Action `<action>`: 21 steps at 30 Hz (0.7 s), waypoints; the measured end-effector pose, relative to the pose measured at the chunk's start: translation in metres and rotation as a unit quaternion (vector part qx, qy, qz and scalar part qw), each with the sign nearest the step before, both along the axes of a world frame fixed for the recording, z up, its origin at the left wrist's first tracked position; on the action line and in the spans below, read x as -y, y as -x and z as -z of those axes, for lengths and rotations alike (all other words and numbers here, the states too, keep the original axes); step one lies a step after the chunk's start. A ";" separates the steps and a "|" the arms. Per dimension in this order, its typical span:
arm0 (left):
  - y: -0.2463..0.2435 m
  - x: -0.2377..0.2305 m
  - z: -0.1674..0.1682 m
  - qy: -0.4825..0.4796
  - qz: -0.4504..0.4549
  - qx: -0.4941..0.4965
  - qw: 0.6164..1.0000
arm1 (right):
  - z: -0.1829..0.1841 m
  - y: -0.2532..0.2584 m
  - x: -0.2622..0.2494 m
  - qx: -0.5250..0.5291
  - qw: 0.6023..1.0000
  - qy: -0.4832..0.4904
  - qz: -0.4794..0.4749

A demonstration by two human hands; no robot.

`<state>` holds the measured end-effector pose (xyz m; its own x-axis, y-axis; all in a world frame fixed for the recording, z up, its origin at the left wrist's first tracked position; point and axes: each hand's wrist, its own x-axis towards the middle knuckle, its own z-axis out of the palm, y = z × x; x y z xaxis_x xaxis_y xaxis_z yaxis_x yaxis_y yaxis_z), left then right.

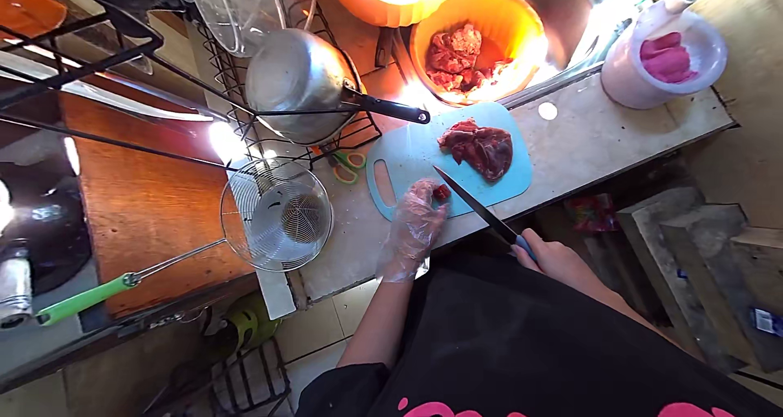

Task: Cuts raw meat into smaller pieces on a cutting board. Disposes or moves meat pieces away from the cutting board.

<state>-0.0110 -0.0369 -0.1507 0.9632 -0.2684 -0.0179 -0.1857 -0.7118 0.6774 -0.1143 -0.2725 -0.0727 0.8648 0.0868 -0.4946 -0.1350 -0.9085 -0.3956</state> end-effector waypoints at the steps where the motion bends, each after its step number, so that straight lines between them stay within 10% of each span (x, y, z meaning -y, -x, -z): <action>1: -0.002 0.001 -0.004 -0.025 0.010 -0.002 1.000 | 0.003 0.001 0.002 0.019 1.000 -0.001 -0.001; 9: -0.003 0.008 -0.019 -0.096 -0.023 0.074 0.992 | 0.013 0.004 0.015 0.085 0.996 -0.009 0.008; 15: 0.009 0.005 -0.012 0.085 -0.034 -0.066 0.994 | 0.015 0.008 0.015 0.097 0.995 -0.014 0.008; 21: -0.002 -0.012 -0.014 0.045 0.024 0.000 0.999 | 0.007 0.006 0.006 0.079 0.997 -0.009 -0.001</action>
<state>-0.0089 -0.0246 -0.1372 0.9492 -0.3147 0.0080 -0.2180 -0.6388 0.7378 -0.1208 -0.2780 -0.0801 0.9317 0.0957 -0.3505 -0.0685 -0.9011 -0.4281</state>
